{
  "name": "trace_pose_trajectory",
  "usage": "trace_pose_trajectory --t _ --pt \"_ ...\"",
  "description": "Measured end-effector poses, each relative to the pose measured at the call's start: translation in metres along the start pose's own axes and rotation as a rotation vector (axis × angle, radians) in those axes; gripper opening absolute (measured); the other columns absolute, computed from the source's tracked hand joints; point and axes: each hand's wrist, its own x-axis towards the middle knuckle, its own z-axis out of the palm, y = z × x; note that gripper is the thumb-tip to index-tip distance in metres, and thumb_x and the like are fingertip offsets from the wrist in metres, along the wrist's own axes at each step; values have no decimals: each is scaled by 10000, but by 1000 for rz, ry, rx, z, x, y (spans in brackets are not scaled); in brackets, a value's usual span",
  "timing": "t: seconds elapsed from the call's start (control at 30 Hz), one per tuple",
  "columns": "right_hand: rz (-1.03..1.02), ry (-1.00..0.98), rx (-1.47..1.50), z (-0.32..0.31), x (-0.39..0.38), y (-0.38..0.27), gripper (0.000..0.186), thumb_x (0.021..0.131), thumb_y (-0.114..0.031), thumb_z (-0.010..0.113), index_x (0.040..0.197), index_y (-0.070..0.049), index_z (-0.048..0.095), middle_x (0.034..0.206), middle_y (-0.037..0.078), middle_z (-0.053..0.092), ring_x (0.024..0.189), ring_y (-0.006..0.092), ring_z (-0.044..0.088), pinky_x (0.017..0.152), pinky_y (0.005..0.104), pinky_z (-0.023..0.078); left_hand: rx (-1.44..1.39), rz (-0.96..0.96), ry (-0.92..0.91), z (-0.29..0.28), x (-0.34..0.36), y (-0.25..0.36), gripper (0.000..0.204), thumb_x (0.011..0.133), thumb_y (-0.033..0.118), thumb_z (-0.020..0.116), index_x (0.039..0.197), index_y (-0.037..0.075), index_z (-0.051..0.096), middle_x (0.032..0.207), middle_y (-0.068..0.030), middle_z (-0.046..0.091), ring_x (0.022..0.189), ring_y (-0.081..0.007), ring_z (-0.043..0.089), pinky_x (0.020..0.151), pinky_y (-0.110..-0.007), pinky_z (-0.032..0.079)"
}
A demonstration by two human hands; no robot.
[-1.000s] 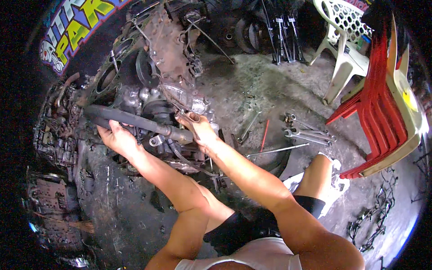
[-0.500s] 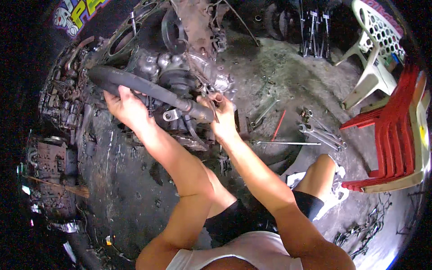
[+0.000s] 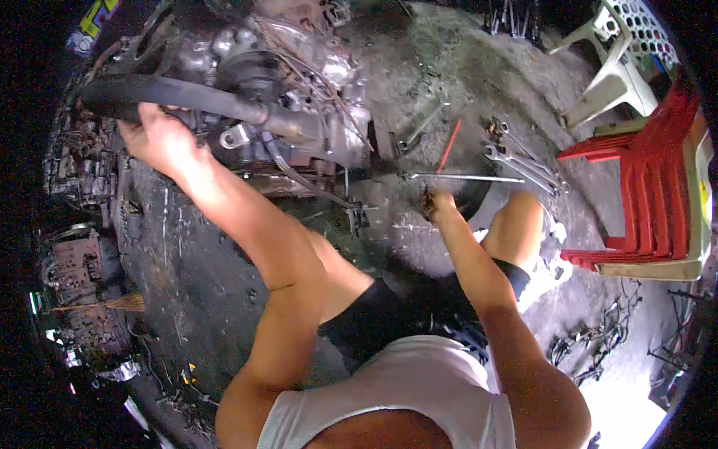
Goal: The person removes parts and a hose from an engine block by hand and using wrenches, wipes their hands with paper, and loosens bolts on the engine block using a socket wrench.
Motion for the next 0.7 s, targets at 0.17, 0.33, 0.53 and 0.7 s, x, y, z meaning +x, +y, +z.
trace_pose_trajectory --t 0.17,0.33,0.53,0.7 --pt "-108 122 -177 -38 4 24 119 856 -104 446 787 -43 522 667 91 520 516 190 483 444 311 403 -7 117 23 -5 0 -2 244 749 -74 480 987 -24 460 602 -105 496 444 -151 459 386 -290 403" --pt "-5 -121 -109 -12 -20 37 94 837 -174 508 782 -98 508 645 25 453 507 137 389 466 282 315 200 85 65 -21 2 -9 377 897 87 509 1218 -77 399 948 -177 593 788 -218 601 682 -354 522" --pt "-72 -228 -164 14 -52 46 138 847 -229 536 819 -94 525 674 27 488 530 134 403 469 272 316 186 187 85 -33 5 -21 135 874 10 462 1007 -6 447 676 -104 523 500 -188 516 441 -328 471" --pt "-90 -155 -335 4 -32 68 104 853 -196 552 898 -102 547 731 37 543 573 123 456 513 251 382 190 198 61 -36 3 -19 172 844 -13 472 1013 20 466 647 -66 487 488 -168 496 418 -297 432"
